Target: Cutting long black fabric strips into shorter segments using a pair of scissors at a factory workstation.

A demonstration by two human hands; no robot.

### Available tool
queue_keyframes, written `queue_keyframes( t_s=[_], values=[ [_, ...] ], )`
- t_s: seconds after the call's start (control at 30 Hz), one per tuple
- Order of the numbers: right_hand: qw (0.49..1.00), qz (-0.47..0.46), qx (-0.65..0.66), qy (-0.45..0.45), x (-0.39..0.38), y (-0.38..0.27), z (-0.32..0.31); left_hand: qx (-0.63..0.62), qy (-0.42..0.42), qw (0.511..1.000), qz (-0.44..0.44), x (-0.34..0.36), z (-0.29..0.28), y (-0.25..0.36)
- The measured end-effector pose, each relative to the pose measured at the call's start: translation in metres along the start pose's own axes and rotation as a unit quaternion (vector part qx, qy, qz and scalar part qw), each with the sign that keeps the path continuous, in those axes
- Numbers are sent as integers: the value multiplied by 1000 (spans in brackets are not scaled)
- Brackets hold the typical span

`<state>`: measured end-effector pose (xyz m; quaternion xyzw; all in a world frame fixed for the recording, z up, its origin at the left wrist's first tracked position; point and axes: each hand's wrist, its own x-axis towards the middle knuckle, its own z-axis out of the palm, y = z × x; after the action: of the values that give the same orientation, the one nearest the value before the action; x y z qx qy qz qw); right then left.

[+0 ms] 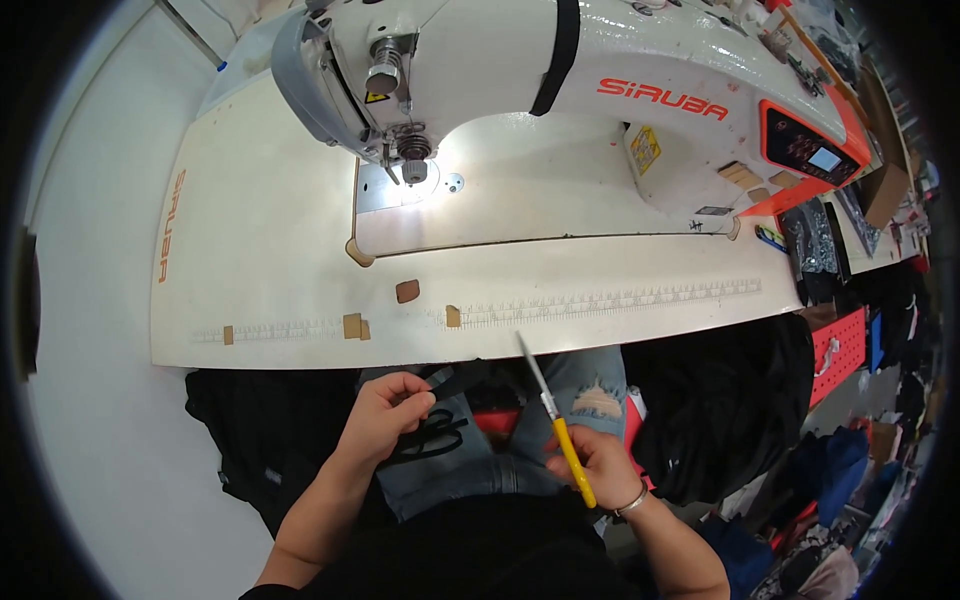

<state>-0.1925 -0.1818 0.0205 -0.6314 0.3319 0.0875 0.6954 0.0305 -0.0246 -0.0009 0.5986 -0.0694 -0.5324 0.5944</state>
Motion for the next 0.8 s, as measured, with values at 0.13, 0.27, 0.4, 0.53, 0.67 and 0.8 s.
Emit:
queue_keyframes(
  t_s=[0.13, 0.27, 0.4, 0.53, 0.67, 0.8],
  values=[
    [990, -91, 17, 108, 6, 1, 3, 115, -17, 991, 71, -9, 11, 19],
    [971, -203, 49, 114, 33, -14, 16, 157, -69, 981, 87, -13, 21, 36],
    [946, -199, 251, 55, 46, -37, 27, 176, -104, 977, 65, -15, 24, 45],
    [913, -320, 232, 104, 57, -35, 29, 178, -87, 978, 71, -12, 25, 43],
    [945, -271, 90, 156, 52, -34, 24, 187, -69, 977, 77, -11, 25, 41],
    [941, -262, 51, 209, 51, -37, 28, 220, -57, 971, 71, -9, 29, 42]
  ],
)
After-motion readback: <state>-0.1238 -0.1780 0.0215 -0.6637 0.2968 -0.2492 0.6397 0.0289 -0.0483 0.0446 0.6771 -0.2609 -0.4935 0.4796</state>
